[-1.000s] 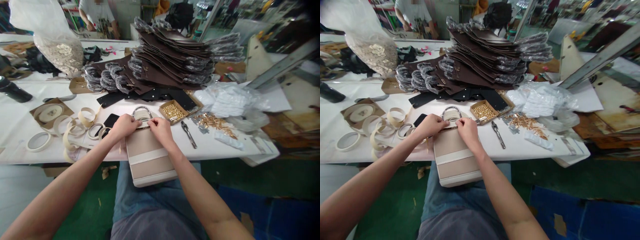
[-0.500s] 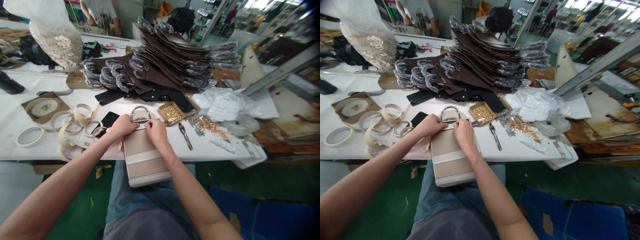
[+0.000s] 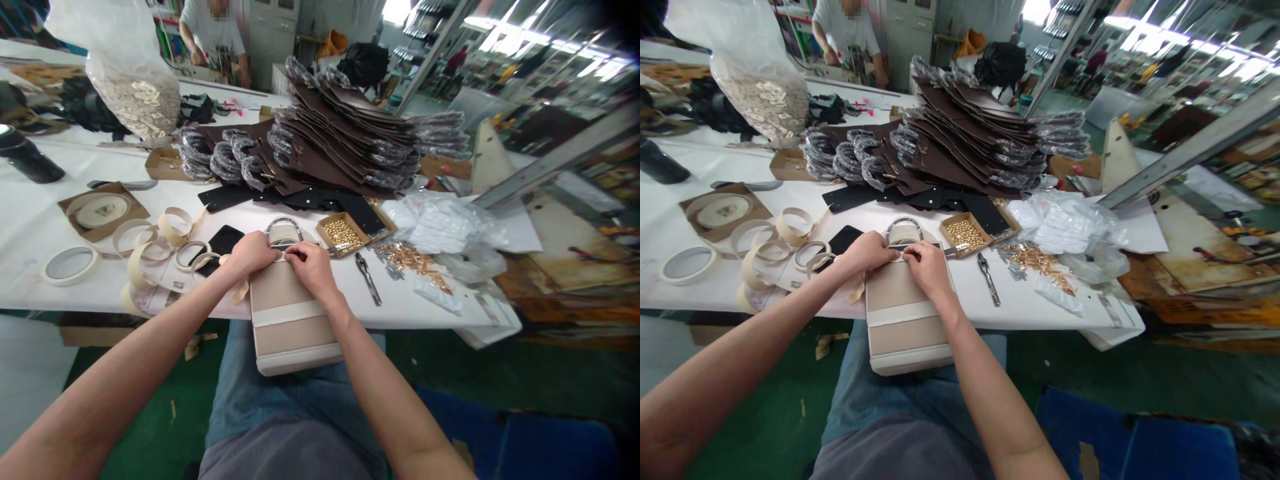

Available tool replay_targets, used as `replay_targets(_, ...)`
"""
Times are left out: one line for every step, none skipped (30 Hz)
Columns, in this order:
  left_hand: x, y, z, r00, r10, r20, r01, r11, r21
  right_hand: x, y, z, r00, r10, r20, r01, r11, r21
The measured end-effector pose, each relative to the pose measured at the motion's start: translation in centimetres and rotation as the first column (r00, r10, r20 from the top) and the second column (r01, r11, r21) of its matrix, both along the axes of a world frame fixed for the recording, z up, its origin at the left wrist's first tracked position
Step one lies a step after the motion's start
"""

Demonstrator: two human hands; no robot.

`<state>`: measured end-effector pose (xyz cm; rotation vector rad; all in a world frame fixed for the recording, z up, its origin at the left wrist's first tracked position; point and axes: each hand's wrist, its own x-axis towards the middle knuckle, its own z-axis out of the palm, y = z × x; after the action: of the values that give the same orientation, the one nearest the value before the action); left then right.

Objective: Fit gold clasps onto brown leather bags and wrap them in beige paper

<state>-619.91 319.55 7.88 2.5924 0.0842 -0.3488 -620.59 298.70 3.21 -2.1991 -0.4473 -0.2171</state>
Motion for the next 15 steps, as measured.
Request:
replay_targets(0.0, 0.0, -0.1, 1.0, 0.0, 0.01, 0.0, 1.0, 0.005, 0.0, 0.1, 0.0, 1.0, 0.026, -0.007, -0.026, 1.0, -0.015)
replay_targets(0.0, 0.1, -0.2, 1.0, -0.002, 0.018, 0.002, 1.0, 0.004, 0.1, 0.2, 0.0, 1.0, 0.022, -0.017, -0.022, 0.999, -0.033)
replay_targets(-0.1, 0.1, -0.2, 1.0, -0.002, 0.026, 0.002, 1.0, -0.002, 0.3, 0.2, 0.0, 1.0, 0.005, -0.027, -0.006, 0.999, -0.052)
replay_targets(-0.2, 0.2, -0.2, 0.999, -0.001, 0.035, 0.001, 1.0, -0.01, 0.5, 0.3, 0.0, 0.999, -0.014, -0.037, 0.011, 0.997, -0.07)
replay_targets(-0.4, 0.3, -0.2, 0.999, 0.001, 0.044, 0.0, 1.0, -0.018, 0.6, 0.3, 0.0, 0.998, -0.028, -0.052, 0.024, 0.996, -0.084)
replay_targets(-0.6, 0.5, -0.1, 0.999, 0.002, 0.053, -0.001, 1.0, -0.024, 0.8, 0.4, 0.1, 0.996, -0.042, -0.073, 0.036, 0.995, -0.092)
replay_targets(-0.8, 0.6, -0.1, 0.998, 0.002, 0.064, -0.001, 1.0, -0.026, 1.0, 0.4, 0.2, 0.993, -0.056, -0.101, 0.046, 0.994, -0.096)
replay_targets(-1.0, 0.7, -0.2, 0.997, 0.001, 0.078, 0.0, 1.0, -0.021, 1.1, 0.4, 0.2, 0.989, -0.068, -0.132, 0.056, 0.994, -0.099)
replay_targets(-1.1, 0.7, -0.4, 0.996, -0.001, 0.094, 0.002, 1.0, -0.012, 1.2, 0.5, 0.3, 0.983, -0.08, -0.162, 0.064, 0.992, -0.105)
replay_targets(-1.3, 0.7, -0.6, 0.994, -0.004, 0.11, 0.004, 1.0, -0.002, 1.2, 0.5, 0.4, 0.978, -0.093, -0.186, 0.072, 0.99, -0.119)
replay_targets(-1.4, 0.7, -0.9, 0.992, -0.005, 0.125, 0.005, 1.0, 0.004, 1.3, 0.6, 0.5, 0.974, -0.106, -0.199, 0.078, 0.987, -0.139)
replay_targets(-1.5, 0.6, -1.1, 0.99, -0.008, 0.14, 0.007, 1.0, 0.002, 1.4, 0.7, 0.5, 0.972, -0.116, -0.203, 0.082, 0.983, -0.166)
replay_targets(-1.7, 0.4, -1.3, 0.988, -0.013, 0.152, 0.016, 1.0, -0.014, 1.4, 0.8, 0.6, 0.971, -0.122, -0.203, 0.082, 0.977, -0.195)
replay_targets(-1.9, 0.2, -1.2, 0.987, -0.022, 0.162, 0.029, 0.999, -0.042, 1.5, 0.9, 0.7, 0.971, -0.129, -0.203, 0.082, 0.971, -0.223)
replay_targets(-2.4, 0.0, -0.7, 0.984, -0.028, 0.175, 0.043, 0.996, -0.081, 1.5, 1.0, 0.8, 0.97, -0.132, -0.206, 0.079, 0.966, -0.246)
